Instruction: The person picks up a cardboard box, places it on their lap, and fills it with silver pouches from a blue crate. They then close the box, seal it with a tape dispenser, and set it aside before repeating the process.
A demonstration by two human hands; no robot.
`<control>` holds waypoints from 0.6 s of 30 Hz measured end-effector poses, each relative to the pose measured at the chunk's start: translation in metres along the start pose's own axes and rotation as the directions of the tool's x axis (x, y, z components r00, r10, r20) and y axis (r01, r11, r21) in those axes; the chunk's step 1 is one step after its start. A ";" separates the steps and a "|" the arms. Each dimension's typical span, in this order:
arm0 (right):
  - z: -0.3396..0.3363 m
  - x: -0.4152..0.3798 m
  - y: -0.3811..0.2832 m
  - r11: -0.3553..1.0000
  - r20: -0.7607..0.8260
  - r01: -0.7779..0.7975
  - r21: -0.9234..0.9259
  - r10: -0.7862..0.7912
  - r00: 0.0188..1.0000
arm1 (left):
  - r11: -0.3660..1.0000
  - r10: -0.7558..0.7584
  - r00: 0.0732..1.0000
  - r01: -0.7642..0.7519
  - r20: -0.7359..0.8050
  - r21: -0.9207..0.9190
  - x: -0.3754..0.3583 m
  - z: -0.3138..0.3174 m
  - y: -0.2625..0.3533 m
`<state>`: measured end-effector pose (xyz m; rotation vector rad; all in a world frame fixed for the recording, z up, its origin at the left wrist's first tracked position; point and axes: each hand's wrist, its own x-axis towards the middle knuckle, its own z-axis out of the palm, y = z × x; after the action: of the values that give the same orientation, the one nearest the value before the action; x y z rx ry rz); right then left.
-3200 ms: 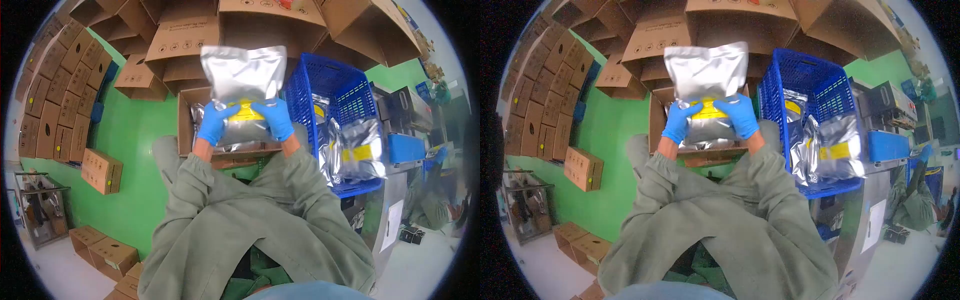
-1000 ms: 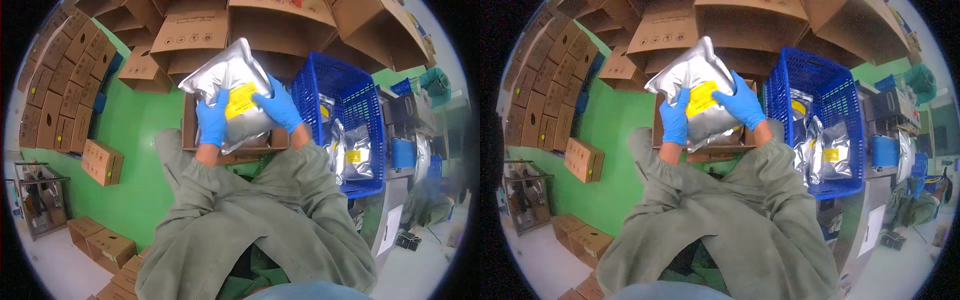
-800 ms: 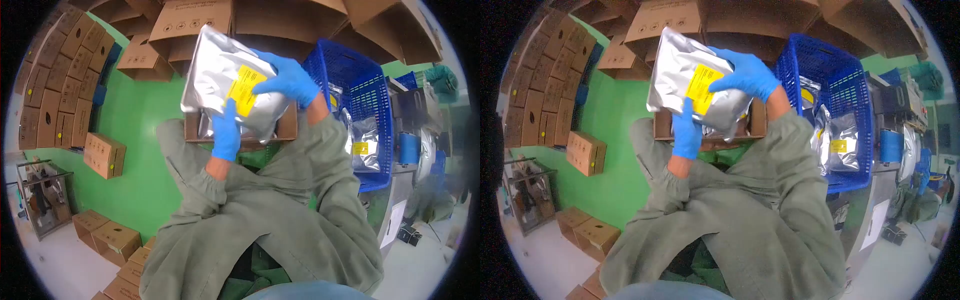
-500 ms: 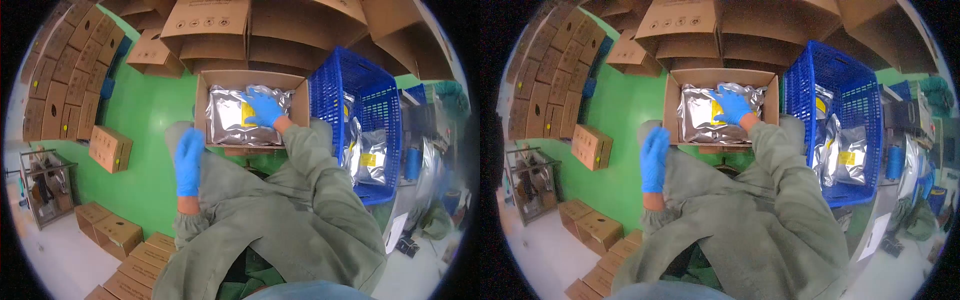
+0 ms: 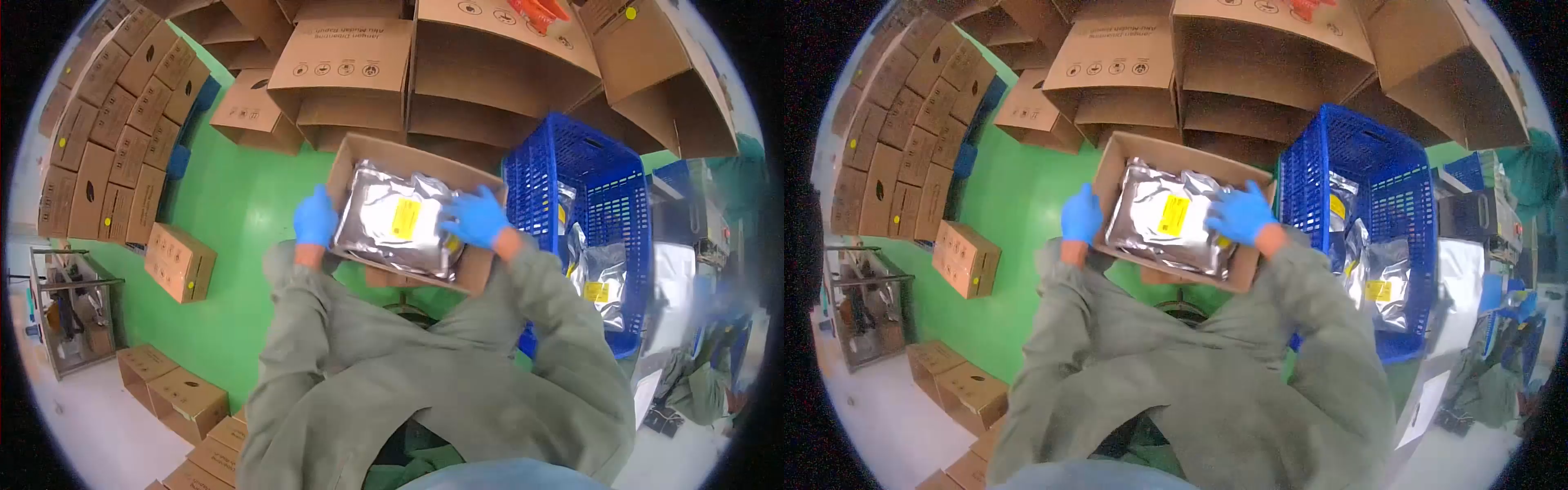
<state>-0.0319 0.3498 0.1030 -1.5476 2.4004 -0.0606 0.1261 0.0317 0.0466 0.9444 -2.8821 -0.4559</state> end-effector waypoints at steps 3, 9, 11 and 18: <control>0.012 -0.059 0.003 0.983 0.090 -0.044 -0.176 0.060 0.994 | 0.960 0.272 0.961 -0.275 0.056 0.058 0.072 -0.015 0.014; 0.053 -0.006 -0.056 0.982 -0.120 -0.189 -0.025 0.185 0.975 | 0.882 0.432 0.880 -0.458 0.200 0.109 0.113 0.009 0.109; 0.070 0.051 -0.041 0.953 -0.068 -0.292 -0.078 0.288 0.955 | 0.883 0.449 0.881 -0.463 0.152 0.075 0.073 0.079 0.111; 0.100 0.078 -0.027 0.920 -0.323 -0.263 0.290 0.353 0.878 | 0.862 0.401 0.733 -0.505 0.550 0.046 0.038 0.051 0.129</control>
<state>-0.0126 0.2804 -0.0042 -1.1024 2.7752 -0.6030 0.0139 0.1211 0.0364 0.0672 -3.5438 -0.4442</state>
